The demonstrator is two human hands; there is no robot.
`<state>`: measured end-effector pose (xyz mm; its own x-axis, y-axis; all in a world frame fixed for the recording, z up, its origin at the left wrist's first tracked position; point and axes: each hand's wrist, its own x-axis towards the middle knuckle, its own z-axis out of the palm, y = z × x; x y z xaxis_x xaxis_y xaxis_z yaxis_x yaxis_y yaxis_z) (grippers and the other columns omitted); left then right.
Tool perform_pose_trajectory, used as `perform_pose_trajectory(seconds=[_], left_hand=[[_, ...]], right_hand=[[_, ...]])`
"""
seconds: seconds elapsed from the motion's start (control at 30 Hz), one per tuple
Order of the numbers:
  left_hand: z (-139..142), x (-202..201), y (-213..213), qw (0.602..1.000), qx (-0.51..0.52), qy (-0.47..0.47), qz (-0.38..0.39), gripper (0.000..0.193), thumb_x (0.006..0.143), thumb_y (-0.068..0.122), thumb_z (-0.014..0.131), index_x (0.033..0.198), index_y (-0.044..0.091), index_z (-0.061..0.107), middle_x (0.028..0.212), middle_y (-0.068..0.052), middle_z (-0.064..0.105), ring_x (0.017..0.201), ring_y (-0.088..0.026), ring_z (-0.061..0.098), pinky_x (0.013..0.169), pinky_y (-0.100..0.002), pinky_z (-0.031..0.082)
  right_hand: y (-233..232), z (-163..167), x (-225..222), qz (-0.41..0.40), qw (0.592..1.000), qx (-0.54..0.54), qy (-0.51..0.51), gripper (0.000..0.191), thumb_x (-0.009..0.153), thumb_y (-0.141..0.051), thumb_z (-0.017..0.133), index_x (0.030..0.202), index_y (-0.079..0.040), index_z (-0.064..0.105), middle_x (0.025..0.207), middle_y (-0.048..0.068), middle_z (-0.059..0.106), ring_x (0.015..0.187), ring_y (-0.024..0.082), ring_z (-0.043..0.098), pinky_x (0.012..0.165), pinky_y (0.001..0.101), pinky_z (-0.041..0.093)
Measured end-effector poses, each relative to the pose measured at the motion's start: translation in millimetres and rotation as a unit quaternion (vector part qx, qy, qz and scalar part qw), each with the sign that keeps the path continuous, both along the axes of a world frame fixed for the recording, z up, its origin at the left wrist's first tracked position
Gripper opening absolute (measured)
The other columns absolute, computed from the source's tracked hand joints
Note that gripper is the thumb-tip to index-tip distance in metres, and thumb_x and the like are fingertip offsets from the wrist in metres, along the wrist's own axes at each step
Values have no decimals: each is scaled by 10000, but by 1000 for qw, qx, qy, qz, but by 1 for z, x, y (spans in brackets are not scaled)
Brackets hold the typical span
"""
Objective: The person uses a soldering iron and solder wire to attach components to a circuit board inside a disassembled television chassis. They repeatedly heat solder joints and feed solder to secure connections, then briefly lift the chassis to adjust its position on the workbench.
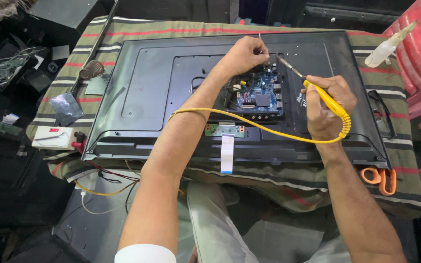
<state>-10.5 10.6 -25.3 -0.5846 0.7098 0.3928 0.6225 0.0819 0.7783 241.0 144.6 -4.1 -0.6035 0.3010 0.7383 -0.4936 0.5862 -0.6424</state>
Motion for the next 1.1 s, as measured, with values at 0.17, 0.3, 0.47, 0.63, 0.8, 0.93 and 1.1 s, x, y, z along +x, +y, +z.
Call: perform_pose_trajectory(seconds=[0.17, 0.3, 0.47, 0.63, 0.8, 0.93, 1.1], left_hand=[[-1, 2, 0, 998, 7, 46, 34, 131, 820, 129, 751, 848, 2, 738, 725, -84, 715, 663, -141, 661, 641, -302, 543], [-3, 3, 0, 998, 3, 51, 45, 140, 818, 141, 745, 837, 2, 737, 725, -99, 727, 665, -150, 685, 647, -310, 552], [-6, 3, 2, 997, 12, 59, 57, 163, 838, 149, 746, 836, -12, 726, 714, -125, 711, 642, -172, 676, 628, -326, 539], [-7, 2, 1, 997, 5, 50, 62, 162, 834, 153, 745, 834, -8, 735, 705, -117, 715, 642, -164, 679, 619, -323, 536], [-8, 1, 1, 998, 16, 40, 53, 165, 830, 150, 755, 840, -13, 735, 714, -111, 725, 655, -156, 687, 627, -316, 544], [-9, 0, 1, 998, 18, 41, 44, 164, 835, 146, 755, 843, -17, 735, 727, -114, 731, 663, -161, 691, 638, -319, 550], [-9, -1, 0, 997, 17, 49, 50, 175, 843, 155, 762, 842, -18, 733, 738, -117, 730, 676, -171, 697, 645, -323, 553]], right_hand=[[0, 1, 2, -7, 1000, 12, -1, 179, 1012, 52, 619, 1140, 39, 744, 1023, 128, 679, 826, 167, 715, 759, 242, 575], [-2, -1, 4, 0, 1000, 13, -6, 182, 1016, 50, 618, 1147, 41, 743, 979, 134, 676, 842, 170, 714, 766, 241, 570], [-3, -2, 4, -1, 999, 34, 0, 170, 1012, 49, 624, 1129, 39, 746, 1014, 133, 683, 829, 171, 717, 756, 244, 569], [-3, -2, 3, -1, 998, 56, -6, 168, 992, 50, 635, 1113, 32, 750, 992, 129, 679, 811, 168, 711, 743, 246, 562], [-4, -4, 0, -4, 998, 56, -13, 186, 987, 57, 649, 1132, 19, 760, 976, 120, 675, 859, 181, 710, 782, 267, 565], [-6, -4, -1, 11, 999, 46, -14, 195, 987, 62, 653, 1146, 13, 755, 986, 120, 669, 866, 179, 715, 785, 263, 570], [-8, -1, -3, -10, 997, 75, -10, 202, 974, 76, 673, 1145, 11, 759, 984, 119, 681, 857, 178, 728, 766, 262, 581]])
